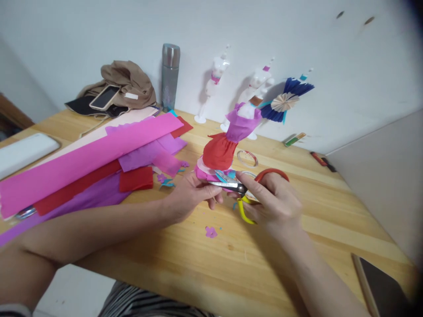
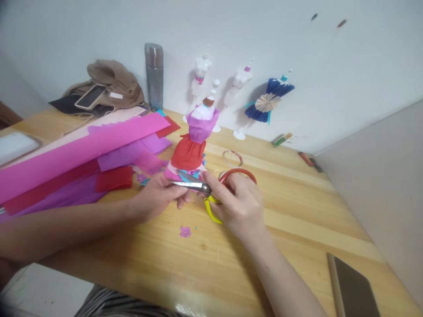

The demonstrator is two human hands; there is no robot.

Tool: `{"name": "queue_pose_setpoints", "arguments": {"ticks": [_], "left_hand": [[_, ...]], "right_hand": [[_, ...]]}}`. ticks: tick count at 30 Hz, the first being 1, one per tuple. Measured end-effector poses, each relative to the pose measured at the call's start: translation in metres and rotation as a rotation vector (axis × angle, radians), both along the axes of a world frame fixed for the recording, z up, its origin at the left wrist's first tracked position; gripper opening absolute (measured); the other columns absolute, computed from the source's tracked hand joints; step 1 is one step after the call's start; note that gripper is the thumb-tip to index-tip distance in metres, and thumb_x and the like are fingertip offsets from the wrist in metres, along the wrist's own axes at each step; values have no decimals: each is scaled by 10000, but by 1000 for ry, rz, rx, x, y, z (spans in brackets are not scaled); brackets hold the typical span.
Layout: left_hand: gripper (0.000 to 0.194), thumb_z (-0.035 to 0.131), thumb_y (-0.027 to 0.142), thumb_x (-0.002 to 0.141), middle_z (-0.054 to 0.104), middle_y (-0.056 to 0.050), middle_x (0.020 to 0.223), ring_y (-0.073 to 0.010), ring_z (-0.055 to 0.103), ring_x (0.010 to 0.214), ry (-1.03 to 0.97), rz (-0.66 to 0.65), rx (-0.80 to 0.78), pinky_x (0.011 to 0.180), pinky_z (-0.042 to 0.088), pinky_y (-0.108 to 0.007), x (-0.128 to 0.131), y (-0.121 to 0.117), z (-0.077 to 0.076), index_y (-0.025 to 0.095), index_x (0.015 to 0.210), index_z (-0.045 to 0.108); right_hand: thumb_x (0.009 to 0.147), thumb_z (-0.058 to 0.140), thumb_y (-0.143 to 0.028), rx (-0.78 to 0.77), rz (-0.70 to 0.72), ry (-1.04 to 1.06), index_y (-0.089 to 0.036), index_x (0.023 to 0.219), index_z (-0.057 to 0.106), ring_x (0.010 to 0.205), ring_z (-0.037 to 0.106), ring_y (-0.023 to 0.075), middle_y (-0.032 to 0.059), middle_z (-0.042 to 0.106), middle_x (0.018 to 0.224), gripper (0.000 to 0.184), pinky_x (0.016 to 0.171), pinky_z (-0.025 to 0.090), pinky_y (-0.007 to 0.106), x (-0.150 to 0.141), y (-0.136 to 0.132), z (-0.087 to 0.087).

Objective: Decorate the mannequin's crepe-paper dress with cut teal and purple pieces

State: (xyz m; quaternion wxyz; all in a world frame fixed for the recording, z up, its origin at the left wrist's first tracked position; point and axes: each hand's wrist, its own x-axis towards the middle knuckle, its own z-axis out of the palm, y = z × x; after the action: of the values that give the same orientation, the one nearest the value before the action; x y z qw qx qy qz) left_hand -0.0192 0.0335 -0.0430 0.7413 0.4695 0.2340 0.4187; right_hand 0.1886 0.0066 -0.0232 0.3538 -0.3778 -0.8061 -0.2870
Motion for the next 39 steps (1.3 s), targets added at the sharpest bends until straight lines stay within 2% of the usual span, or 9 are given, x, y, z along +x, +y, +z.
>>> {"name": "queue_pose_setpoints", "arguments": {"ticks": [8,17,24,33,39], "left_hand": [[248,804,377,795,658,-6,712,-112,589,625,-28,-25,6,514,470,-219,1,1,-5,163,895,730],[295,816,398,789,643,0,695,-100,567,588,-28,-50,-7,502,460,-213,1,1,-6,148,898,702],[325,809,444,782,638,-4,690,-114,575,599,14,-49,-5,514,456,-228,2,1,-7,155,892,708],[288,808,405,795,639,-2,701,-107,568,594,-17,-45,-4,500,454,-222,2,1,-7,155,901,710],[261,786,383,821,664,-14,720,-121,598,633,11,-35,6,528,478,-231,1,1,-9,154,928,721]], "right_hand": [[903,732,-172,14,-16,14,-237,1171,797,574,340,123,-39,399,651,283,555,253,291,2,1,-5],[951,699,-151,14,45,-4,-206,1230,738,593,313,123,-47,361,702,287,547,240,280,4,1,-4],[964,681,-162,31,5,-28,-191,1159,766,581,329,123,-37,382,677,215,535,239,282,4,0,-4],[932,655,-82,46,-13,-44,-199,1115,783,577,320,108,-47,383,656,252,538,237,263,4,0,-3],[944,694,-142,76,-49,-61,-212,1100,786,558,306,102,-53,374,631,194,529,234,260,3,-1,-1]]}}
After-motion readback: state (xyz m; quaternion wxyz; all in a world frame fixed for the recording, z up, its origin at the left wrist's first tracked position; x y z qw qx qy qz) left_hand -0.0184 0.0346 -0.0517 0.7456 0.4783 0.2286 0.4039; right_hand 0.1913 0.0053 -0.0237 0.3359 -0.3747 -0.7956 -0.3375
